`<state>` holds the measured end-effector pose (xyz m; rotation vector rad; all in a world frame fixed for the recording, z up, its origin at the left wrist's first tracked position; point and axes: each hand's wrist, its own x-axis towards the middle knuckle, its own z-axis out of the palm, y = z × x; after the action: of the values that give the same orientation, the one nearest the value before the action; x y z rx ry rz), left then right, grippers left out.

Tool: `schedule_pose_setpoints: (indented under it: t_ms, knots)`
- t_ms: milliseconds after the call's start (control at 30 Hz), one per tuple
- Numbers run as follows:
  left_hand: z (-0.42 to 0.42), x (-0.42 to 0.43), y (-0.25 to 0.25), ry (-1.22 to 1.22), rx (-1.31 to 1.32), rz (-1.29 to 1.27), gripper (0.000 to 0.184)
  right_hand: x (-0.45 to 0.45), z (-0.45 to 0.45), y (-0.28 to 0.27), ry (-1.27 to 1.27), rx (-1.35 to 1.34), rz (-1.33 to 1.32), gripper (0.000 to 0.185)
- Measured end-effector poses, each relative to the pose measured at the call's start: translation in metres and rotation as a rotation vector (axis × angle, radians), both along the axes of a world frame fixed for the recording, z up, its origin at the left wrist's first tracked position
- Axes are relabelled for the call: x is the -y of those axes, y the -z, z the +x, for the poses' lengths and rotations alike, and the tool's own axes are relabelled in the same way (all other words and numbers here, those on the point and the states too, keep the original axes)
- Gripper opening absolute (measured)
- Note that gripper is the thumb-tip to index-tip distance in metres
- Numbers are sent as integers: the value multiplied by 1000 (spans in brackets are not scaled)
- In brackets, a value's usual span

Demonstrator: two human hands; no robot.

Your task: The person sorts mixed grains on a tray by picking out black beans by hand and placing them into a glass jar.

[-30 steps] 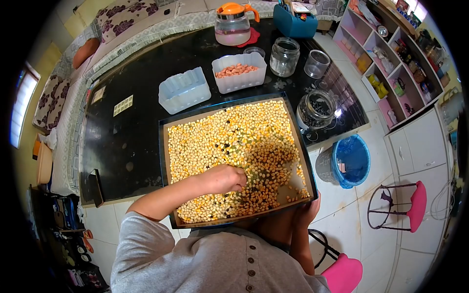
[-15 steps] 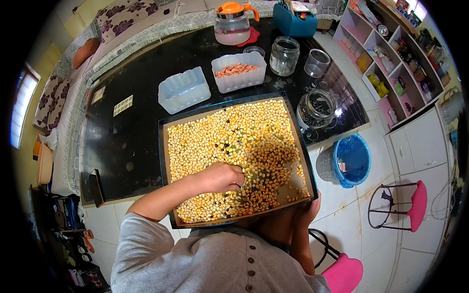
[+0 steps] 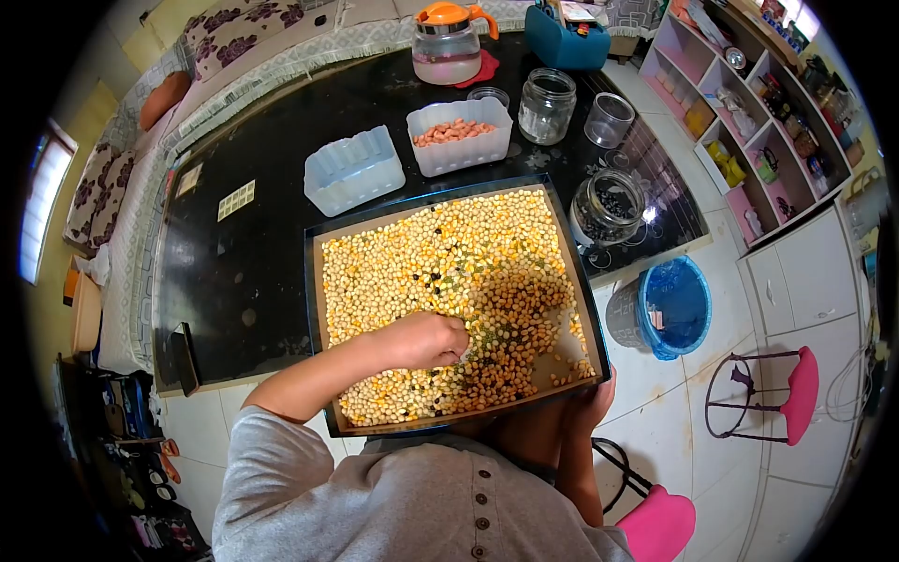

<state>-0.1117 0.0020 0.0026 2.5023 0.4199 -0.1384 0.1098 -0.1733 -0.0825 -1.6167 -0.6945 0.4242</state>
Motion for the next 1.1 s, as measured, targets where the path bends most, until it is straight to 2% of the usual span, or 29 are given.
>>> schedule_pose_setpoints:
  t_ms: [33,100,167,233,300,333,400,433,500,567,633,733,800,833,1033,1100]
  knots:
    - [-2,-2,3,6,52,-31,9,0,1,1,0,0,0,35]
    - [-5,-7,2,11,104,-62,8,1,3,3,16,-304,118,32]
    - [-7,-9,-9,-130,123,-131,6,2,4,5,19,-321,146,32]
    - [-11,-9,-15,-161,170,-104,6,2,3,3,21,-339,175,34]
    - [-17,-10,-16,-116,229,-128,8,0,0,-4,-2,-111,108,34]
    - [-19,-10,-19,-99,166,-149,10,0,0,-3,-3,-113,108,34]
    - [-23,-7,-18,-91,106,-189,11,1,-1,1,28,-48,65,23]
    - [-24,-5,-17,-81,47,-229,12,1,-1,1,28,-50,64,23]
    - [-25,-1,-15,-67,24,-151,13,1,0,0,24,-122,91,22]
    - [-26,-1,-11,-47,-49,-117,15,2,1,1,17,-80,75,22]
    - [-25,-1,-8,-34,-47,-109,14,2,0,0,12,-37,59,22]
    - [-25,-2,-11,-44,-20,-98,13,0,-1,-2,50,-131,91,22]
    - [-22,-3,-16,-66,4,-95,12,1,2,-4,-3,-285,147,38]
    - [-21,-4,-18,-78,42,-114,11,1,2,-4,-2,-285,147,38]
    - [-11,-9,-14,-99,50,-192,11,3,4,-1,-7,-177,66,39]
    - [-9,-10,-10,-91,38,-197,11,3,3,4,-4,72,54,38]
